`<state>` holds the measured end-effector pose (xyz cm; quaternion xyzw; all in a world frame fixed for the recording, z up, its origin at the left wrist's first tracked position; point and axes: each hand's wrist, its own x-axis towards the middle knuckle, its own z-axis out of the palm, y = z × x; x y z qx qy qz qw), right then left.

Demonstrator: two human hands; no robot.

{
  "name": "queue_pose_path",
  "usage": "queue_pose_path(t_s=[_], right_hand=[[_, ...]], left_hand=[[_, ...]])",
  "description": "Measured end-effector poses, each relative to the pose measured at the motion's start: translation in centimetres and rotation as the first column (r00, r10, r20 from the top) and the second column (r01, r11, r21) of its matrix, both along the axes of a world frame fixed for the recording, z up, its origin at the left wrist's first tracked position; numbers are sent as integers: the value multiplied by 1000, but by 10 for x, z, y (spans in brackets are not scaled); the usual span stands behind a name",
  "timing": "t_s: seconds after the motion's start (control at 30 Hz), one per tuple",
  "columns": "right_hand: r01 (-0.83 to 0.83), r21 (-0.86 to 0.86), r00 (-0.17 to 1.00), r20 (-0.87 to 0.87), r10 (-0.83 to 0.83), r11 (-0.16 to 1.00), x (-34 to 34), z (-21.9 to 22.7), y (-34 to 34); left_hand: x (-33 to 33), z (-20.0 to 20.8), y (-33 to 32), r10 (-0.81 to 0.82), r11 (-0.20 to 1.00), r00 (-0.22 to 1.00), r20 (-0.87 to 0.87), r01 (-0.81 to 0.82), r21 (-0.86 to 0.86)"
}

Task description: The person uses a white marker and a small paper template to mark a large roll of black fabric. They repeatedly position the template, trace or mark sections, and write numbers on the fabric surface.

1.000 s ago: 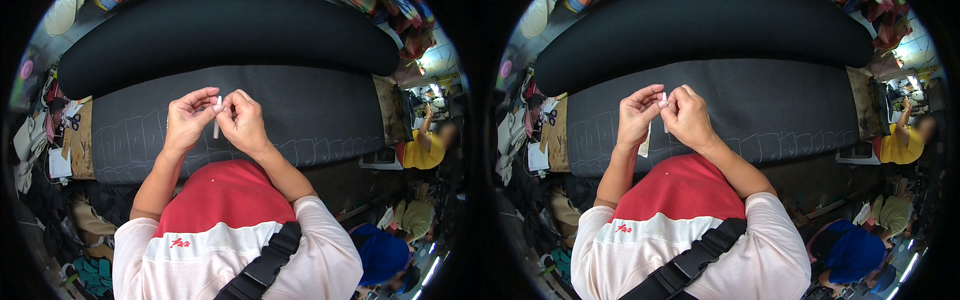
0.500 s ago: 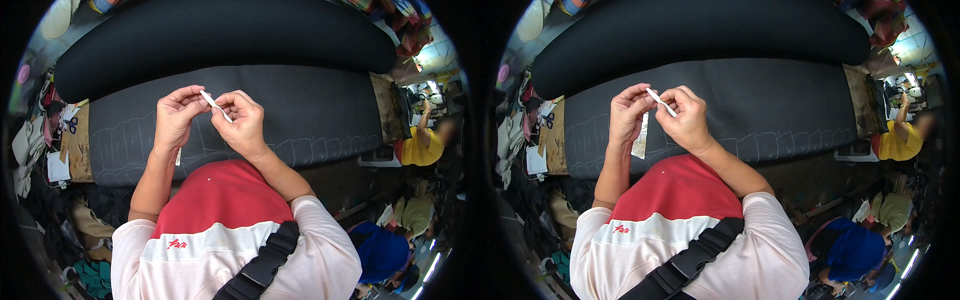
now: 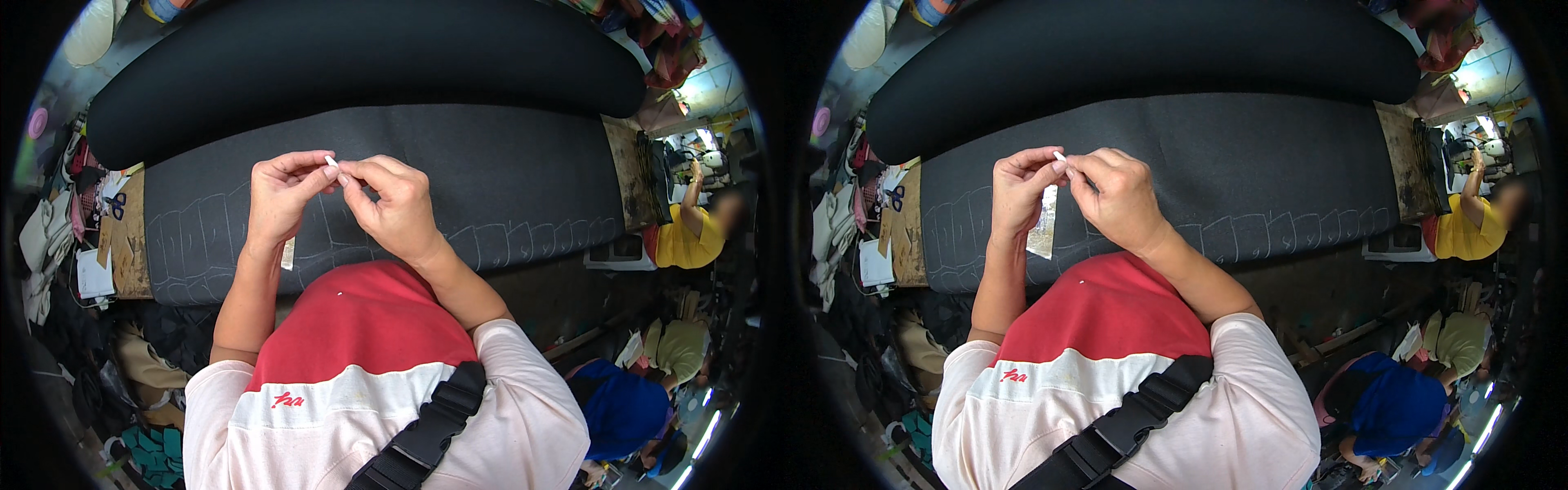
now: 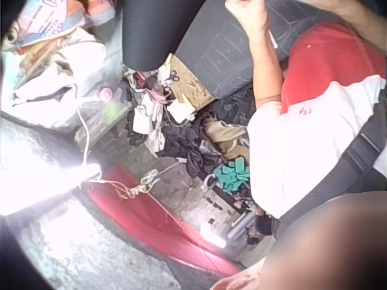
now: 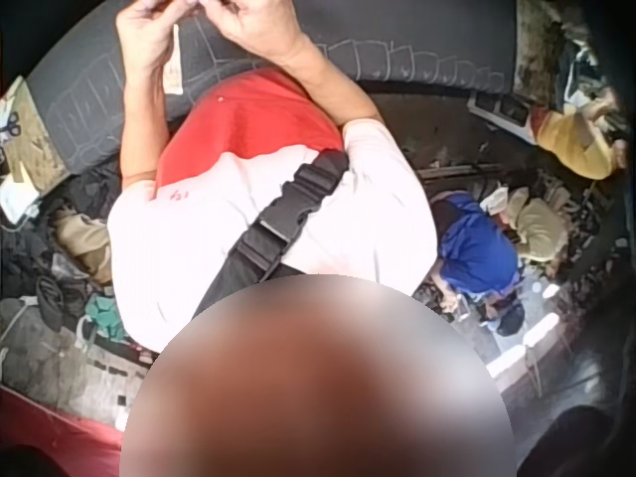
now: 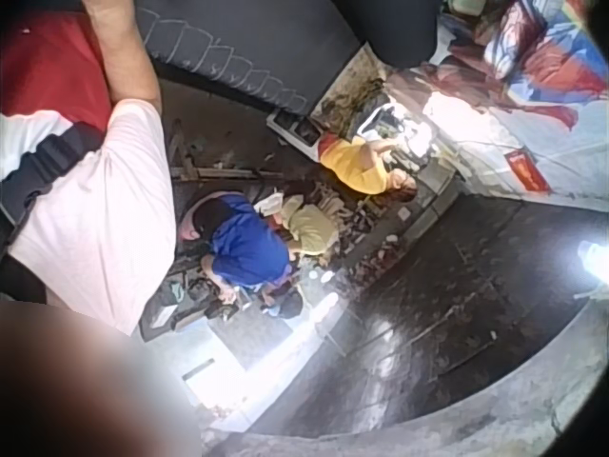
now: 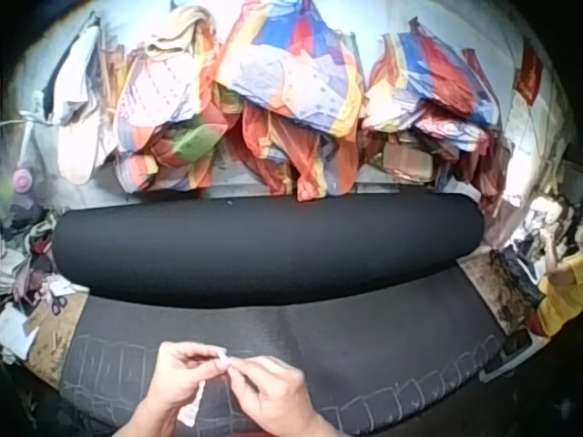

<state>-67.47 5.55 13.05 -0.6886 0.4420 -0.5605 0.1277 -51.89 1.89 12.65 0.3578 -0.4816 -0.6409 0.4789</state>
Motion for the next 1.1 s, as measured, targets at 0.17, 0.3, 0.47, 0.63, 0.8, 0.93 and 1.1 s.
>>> queue_pose_path(t_s=[0.17,0.3,0.47,0.63,0.8,0.93,1.1], right_hand=[[99,-3,989,-112,-99,995,3,0,2],[140,12,989,-59,-139,990,10,-5,0],[14,73,990,142,-25,997,7,-7,-3],[15,143,990,140,-35,990,7,-6,0],[87,95,992,79,-95,992,11,-6,2],[85,82,991,97,-93,993,12,-8,2],[109,69,990,82,-115,992,13,-11,2]], left_hand=[[-5,4,9,76,995,992,99,-68,-78],[-13,1,15,144,981,987,70,-133,-138],[-14,-2,11,142,989,983,-118,-147,-33],[-12,-3,6,127,991,973,-194,-117,67],[-12,-6,5,107,993,976,-187,-94,74],[-11,-7,3,114,992,986,-123,-106,63],[-13,-8,1,142,987,990,-19,-140,78]])
